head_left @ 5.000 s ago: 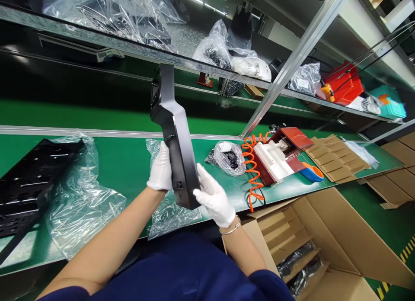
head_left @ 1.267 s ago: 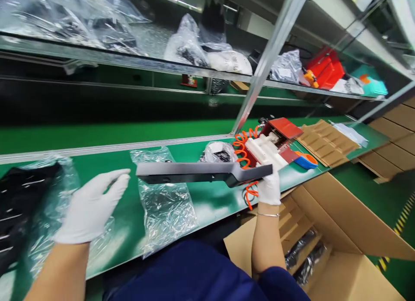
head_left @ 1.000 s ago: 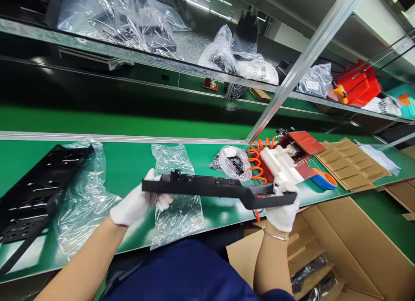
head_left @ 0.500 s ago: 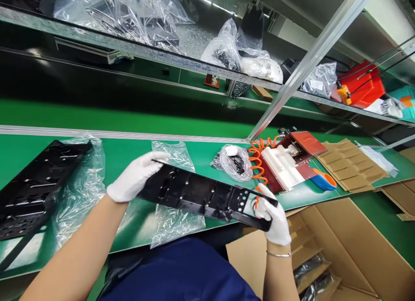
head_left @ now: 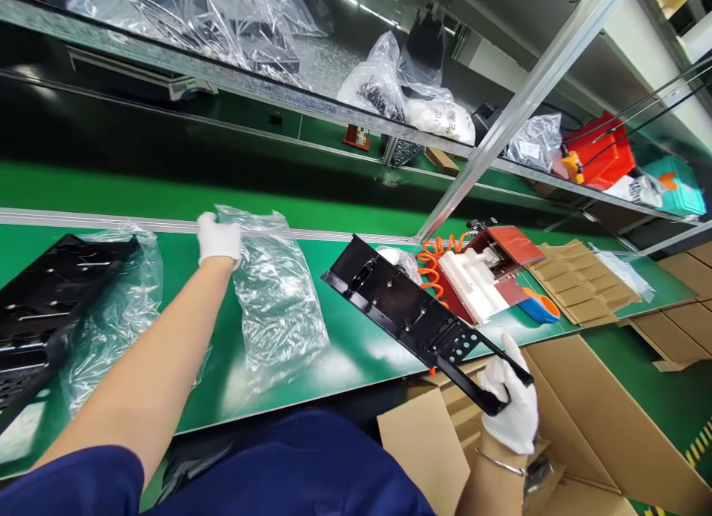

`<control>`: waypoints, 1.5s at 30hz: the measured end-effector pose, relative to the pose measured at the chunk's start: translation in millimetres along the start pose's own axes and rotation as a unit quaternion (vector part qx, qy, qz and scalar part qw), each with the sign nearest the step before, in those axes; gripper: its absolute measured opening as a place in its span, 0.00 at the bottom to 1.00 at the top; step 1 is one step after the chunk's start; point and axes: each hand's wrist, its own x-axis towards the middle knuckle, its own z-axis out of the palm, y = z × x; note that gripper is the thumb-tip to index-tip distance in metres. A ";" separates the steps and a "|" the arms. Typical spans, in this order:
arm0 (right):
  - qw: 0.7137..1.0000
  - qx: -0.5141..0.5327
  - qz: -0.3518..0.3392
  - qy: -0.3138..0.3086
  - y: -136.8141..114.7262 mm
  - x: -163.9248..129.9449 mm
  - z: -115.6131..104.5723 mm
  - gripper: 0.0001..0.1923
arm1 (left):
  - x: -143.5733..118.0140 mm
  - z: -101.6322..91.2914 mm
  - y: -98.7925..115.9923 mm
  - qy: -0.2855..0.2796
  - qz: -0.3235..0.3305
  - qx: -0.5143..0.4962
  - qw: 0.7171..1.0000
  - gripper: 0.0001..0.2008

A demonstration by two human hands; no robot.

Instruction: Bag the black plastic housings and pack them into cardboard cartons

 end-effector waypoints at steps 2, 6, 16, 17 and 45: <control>1.000 -0.007 0.007 0.000 0.5 0.2 -6.0 0.23 | -6.0 -24.5 2.6 0.051 -0.014 0.032 0.998 0.45; 1.000 -0.014 0.020 0.004 6.2 4.1 -13.2 0.25 | -69.0 -26.4 -1.9 -0.094 0.122 0.127 0.980 0.39; 0.996 -0.048 0.080 -0.012 27.1 1.4 4.1 0.30 | -133.5 40.6 -35.6 -0.298 0.129 0.301 0.896 0.18; 0.995 -0.051 0.083 -0.017 30.6 -1.2 6.0 0.30 | -128.5 41.2 -35.3 -0.305 0.123 0.286 0.900 0.17; 0.975 -0.041 0.218 -0.001 59.3 -15.9 30.0 0.34 | -155.9 33.8 -6.8 -0.201 0.233 0.203 0.929 0.15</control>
